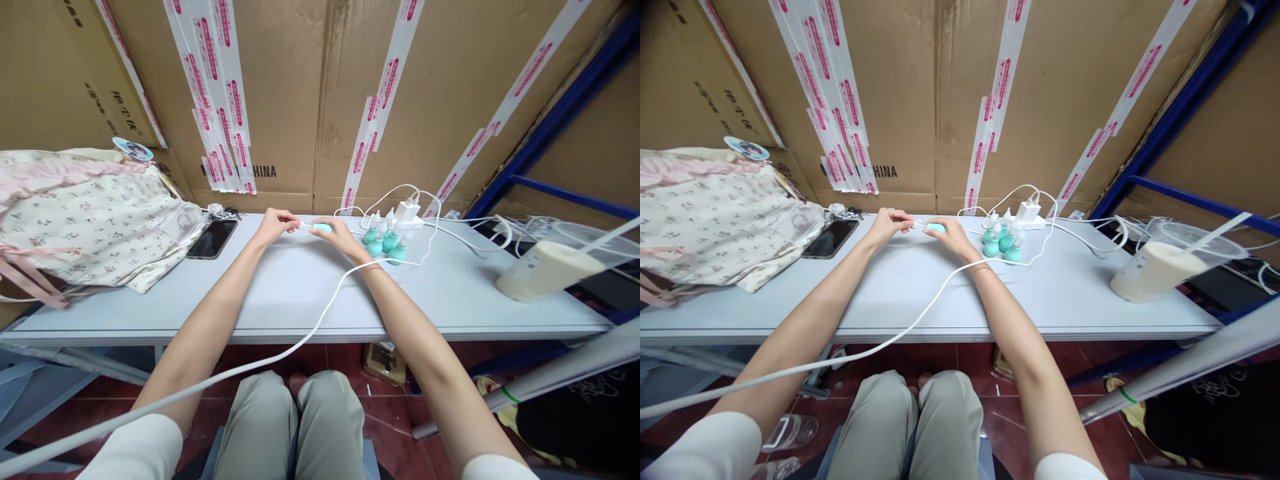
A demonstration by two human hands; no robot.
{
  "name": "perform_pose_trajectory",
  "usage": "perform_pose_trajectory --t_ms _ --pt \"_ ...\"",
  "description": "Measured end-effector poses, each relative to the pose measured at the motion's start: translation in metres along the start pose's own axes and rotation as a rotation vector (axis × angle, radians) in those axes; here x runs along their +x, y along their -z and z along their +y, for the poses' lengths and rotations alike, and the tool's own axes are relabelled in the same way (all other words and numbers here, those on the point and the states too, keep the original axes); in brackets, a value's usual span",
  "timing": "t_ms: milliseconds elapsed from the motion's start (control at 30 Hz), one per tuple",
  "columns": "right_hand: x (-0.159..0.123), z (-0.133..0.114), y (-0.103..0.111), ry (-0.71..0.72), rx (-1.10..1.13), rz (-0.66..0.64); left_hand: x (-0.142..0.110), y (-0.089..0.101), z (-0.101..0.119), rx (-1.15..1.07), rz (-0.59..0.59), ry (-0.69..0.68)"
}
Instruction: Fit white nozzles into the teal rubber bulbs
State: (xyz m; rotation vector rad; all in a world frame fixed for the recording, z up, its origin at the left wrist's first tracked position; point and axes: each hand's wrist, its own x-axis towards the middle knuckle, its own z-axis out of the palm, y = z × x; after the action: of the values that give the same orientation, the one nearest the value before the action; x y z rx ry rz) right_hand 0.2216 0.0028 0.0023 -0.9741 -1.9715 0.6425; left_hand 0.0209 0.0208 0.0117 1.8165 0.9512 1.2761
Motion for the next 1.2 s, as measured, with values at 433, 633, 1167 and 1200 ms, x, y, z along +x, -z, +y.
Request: perform_pose_trajectory --t_ms 433,633,1167,1200 --pt "0.002 -0.005 0.015 -0.045 -0.091 -0.097 0.005 -0.001 -0.006 0.009 -0.033 0.059" --pt "0.003 0.008 0.012 -0.137 -0.170 -0.174 0.002 -0.017 -0.002 0.057 -0.105 -0.005" --pt "-0.097 -0.019 0.091 -0.191 -0.638 0.354 0.005 0.019 -0.027 0.418 0.585 -0.062" --pt "-0.104 -0.020 0.093 -0.197 -0.781 0.372 0.004 0.020 -0.027 0.435 0.592 -0.057"
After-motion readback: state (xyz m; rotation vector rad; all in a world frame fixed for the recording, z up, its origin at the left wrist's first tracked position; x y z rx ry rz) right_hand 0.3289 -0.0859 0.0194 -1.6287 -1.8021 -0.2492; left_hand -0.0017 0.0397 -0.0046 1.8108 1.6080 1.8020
